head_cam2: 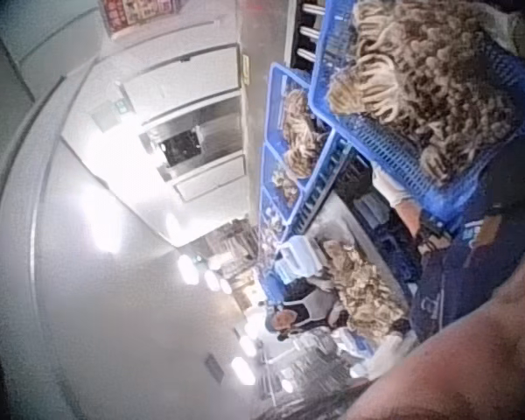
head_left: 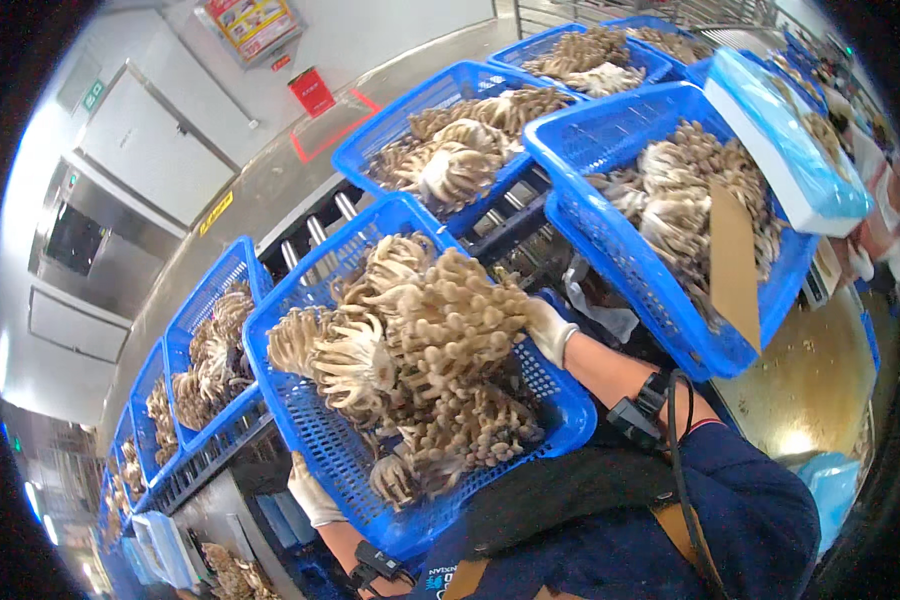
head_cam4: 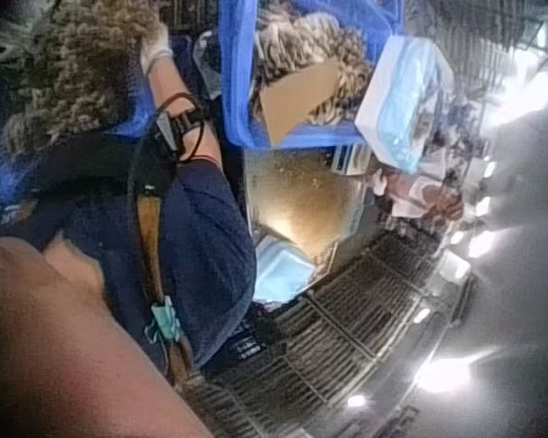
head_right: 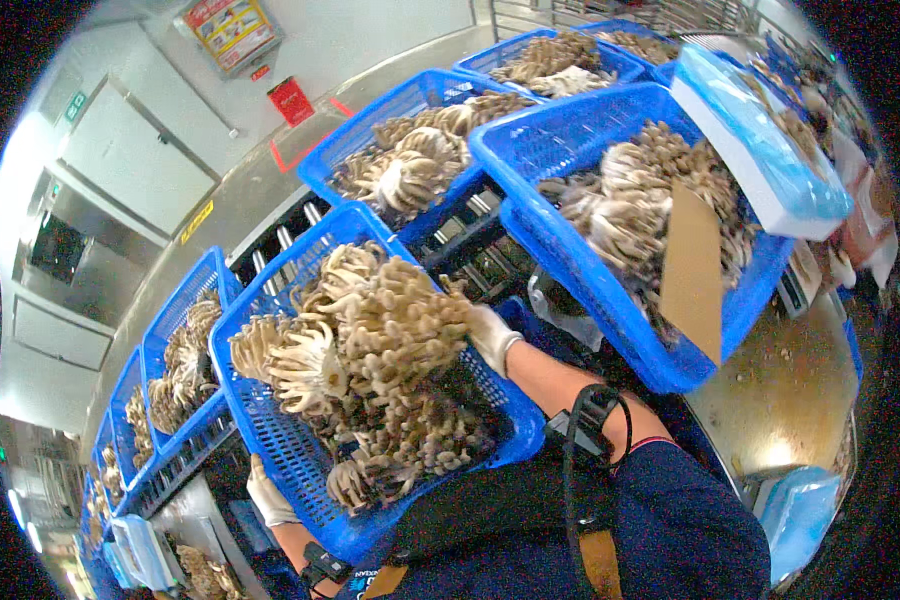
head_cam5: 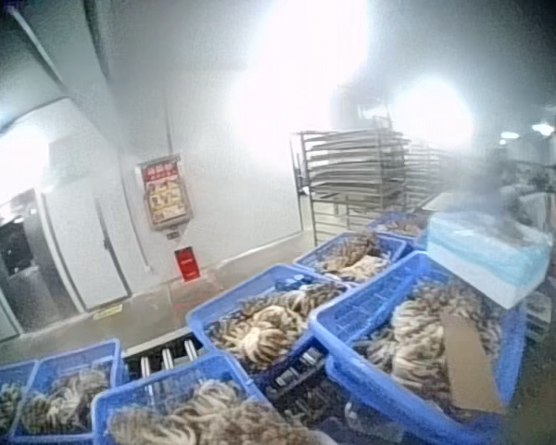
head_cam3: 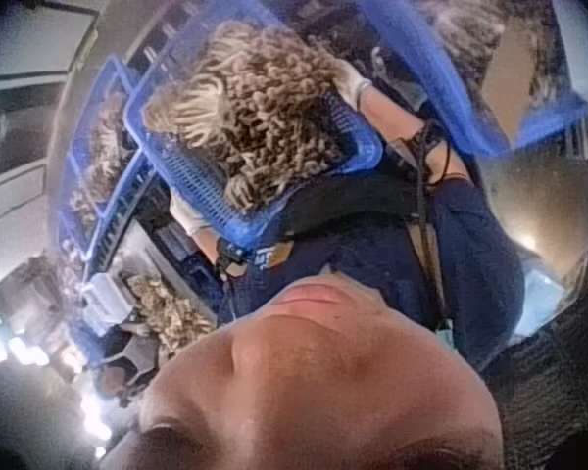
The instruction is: Sorting and cleaning mushrooms on a metal table and placing them into blue crates.
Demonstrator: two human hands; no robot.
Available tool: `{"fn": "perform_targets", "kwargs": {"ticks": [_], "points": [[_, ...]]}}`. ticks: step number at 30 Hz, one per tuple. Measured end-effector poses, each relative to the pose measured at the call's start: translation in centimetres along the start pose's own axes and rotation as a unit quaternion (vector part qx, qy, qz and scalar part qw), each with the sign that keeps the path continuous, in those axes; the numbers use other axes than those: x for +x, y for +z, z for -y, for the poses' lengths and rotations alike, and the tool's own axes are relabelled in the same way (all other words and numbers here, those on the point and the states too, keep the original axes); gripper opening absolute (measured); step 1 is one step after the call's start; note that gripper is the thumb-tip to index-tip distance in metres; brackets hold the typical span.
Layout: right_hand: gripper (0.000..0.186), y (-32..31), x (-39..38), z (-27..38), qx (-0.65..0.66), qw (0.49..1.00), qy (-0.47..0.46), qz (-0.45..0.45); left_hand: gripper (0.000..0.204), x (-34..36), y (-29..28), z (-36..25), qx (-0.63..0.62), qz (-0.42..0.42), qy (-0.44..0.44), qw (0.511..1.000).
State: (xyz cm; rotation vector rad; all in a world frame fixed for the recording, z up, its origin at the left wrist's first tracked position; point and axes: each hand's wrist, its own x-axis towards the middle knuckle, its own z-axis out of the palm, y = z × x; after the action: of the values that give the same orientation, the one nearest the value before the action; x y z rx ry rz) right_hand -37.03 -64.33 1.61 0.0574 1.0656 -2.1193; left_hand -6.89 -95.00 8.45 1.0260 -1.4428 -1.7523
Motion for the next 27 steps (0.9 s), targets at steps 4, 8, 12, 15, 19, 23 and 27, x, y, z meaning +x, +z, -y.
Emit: {"fn": "perform_targets", "kwargs": {"ticks": [4,8,12,15,19,23,27], "points": [[0.037,1.0,-5.9,3.8,0.012,0.998,-0.035,0.049,0.043,-4.4,3.0,-2.0,-0.055,0.013,0.004,0.998],[0.035,-2.0,-6.9,5.5,-0.059,0.977,-0.177,0.106,0.045,-12.4,9.2,-6.3,-0.112,0.134,-0.004,0.985],[0.040,-2.2,-18.6,9.8,-0.082,0.970,-0.207,0.103,0.051,-18.8,10.3,-8.7,-0.096,0.215,-0.005,0.972],[0.028,-4.4,-29.2,11.3,-0.195,0.916,-0.341,0.084,0.054,-21.9,8.4,-10.5,0.030,0.257,0.084,0.962],[0.022,-10.3,-40.6,11.0,-0.201,0.841,-0.495,0.078,0.049,-22.9,9.9,-13.8,0.149,0.290,0.228,0.917],[0.024,-15.8,-51.1,8.7,-0.186,0.655,-0.731,0.043,0.046,-27.5,17.1,-16.9,0.228,0.414,0.348,0.810],[0.021,-19.6,-62.8,4.2,0.163,0.788,-0.533,0.260,0.047,-33.0,29.3,-13.3,0.241,0.541,0.405,0.697]]}}
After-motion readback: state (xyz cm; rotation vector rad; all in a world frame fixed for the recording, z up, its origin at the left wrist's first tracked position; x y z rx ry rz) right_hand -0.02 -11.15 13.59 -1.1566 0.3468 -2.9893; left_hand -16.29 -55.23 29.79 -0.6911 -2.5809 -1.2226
